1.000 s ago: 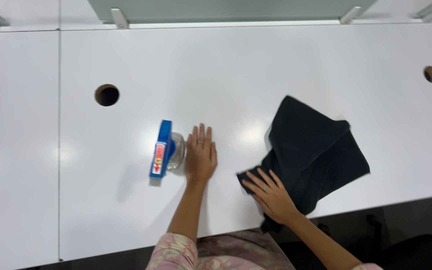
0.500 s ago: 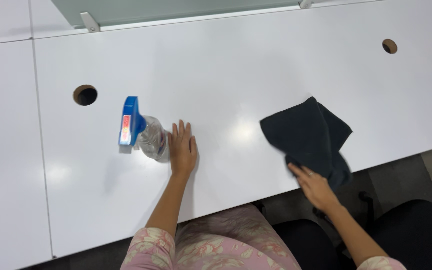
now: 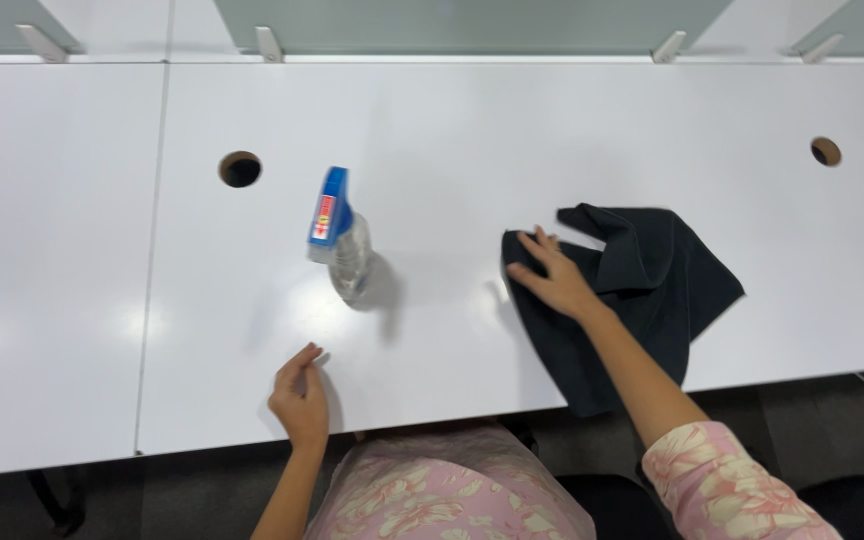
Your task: The person sprays a cleaning solution on a white table and then wipes the surface using a black cloth.
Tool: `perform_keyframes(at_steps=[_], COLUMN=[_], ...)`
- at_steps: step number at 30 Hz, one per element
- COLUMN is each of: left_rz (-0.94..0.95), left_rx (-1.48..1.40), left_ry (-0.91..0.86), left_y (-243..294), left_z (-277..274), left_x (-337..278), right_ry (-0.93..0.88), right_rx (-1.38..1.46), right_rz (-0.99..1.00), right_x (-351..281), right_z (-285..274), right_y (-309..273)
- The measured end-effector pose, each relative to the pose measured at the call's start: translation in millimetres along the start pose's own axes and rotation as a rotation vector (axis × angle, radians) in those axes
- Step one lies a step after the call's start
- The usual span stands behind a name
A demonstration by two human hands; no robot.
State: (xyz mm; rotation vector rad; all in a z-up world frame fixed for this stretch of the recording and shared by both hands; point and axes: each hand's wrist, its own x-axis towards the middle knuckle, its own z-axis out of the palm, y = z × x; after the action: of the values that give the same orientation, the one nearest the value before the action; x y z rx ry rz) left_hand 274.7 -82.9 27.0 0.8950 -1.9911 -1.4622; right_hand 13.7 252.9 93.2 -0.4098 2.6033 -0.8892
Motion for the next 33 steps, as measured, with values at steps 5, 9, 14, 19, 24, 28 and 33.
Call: perform_keyframes(at_steps=[5, 9, 14, 19, 24, 28, 33], left_rz=[-0.066, -0.050, -0.056, 0.015, 0.045, 0.121, 0.254], left_rx=[-0.074, -0.048, 0.093, 0.111, 0.143, 0.327, 0.523], left_ry=[0.209, 0.247, 0.271, 0.218, 0.130, 0.030, -0.145], left_y=[-2.2, -4.2, -5.3, -14.1, -14.8, -15.1, -22.2], left_z=[-32.8, -52.1, -72.0, -85.3, -75.2, -61.5, -49.3], left_x=[32.9, 57.8, 93.6, 147.7, 204.7, 246.1, 279.9], right_ry=[-0.061, 0.009, -0.101, 0.008, 0.027, -0.024, 0.017], right_rx=[0.184, 0.298, 0.492, 0.310, 0.267, 0.347, 0.606], right_rz=[-0.287, -0.392, -0.519, -0.416, -0.350, -0.383, -0.194], right_x=[12.8, 21.4, 30.0, 32.9, 20.3, 11.8, -1.0], right_z=[34.9, 60.0, 63.7, 57.8, 54.9, 62.3, 87.7], right_y=[-132.1, -214.0, -245.9, -254.1, -280.2, -294.4, -293.2])
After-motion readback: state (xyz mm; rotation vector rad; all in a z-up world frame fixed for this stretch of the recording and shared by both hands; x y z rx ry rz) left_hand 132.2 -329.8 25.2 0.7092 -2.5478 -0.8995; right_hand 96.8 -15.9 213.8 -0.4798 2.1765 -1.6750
